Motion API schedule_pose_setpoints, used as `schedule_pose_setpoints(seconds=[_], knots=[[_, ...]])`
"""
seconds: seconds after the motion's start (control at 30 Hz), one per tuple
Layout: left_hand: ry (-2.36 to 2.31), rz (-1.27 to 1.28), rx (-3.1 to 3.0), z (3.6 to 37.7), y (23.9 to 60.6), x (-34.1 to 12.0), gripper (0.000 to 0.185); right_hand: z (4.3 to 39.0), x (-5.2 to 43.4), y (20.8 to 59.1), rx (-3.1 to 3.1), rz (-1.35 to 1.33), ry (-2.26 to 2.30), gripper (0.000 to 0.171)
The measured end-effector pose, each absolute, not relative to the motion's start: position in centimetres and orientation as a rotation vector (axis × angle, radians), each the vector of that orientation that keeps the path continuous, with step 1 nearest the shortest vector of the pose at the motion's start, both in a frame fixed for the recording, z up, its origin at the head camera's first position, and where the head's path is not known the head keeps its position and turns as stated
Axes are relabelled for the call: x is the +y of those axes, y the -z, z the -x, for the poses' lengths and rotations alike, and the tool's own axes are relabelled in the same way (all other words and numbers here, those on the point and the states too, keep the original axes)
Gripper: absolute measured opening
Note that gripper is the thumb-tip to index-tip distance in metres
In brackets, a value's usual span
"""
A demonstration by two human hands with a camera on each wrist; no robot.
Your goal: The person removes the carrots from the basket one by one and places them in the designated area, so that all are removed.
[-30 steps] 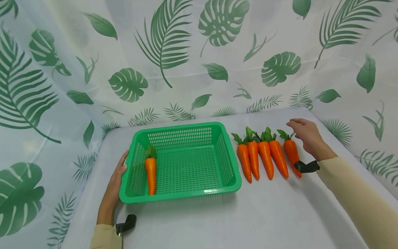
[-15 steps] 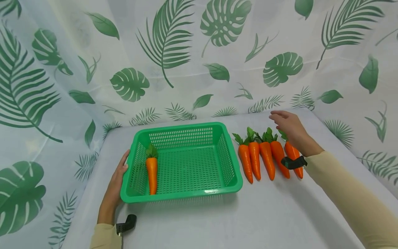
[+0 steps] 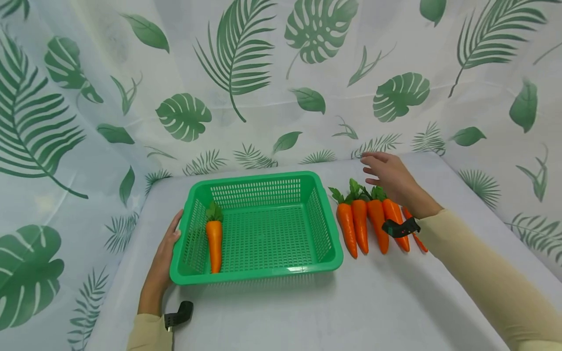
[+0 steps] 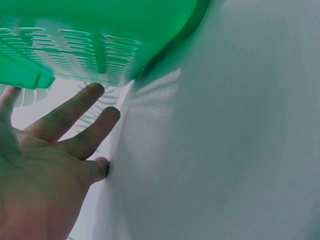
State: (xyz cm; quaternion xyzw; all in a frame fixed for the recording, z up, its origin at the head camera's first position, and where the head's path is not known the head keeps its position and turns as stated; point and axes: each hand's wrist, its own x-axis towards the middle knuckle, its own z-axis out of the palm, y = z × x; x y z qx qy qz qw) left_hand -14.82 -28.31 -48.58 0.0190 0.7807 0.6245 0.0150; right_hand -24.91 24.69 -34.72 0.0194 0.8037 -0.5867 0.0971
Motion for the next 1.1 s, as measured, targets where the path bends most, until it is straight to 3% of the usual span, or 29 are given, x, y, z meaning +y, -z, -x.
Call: schedule_pose_setpoints(seconds=[0.4,1.1], knots=[[-1.95,-0.056,2.432,15.1,48.5,-28.3,0.057,25.5,20.4,33.8,2.302,0.092,1.783,0.063],[-1.948,-0.05,2.422,14.9,48.5,-28.4,0.057,26.4,15.2,34.4,2.179,0.102,1.812,0.054]])
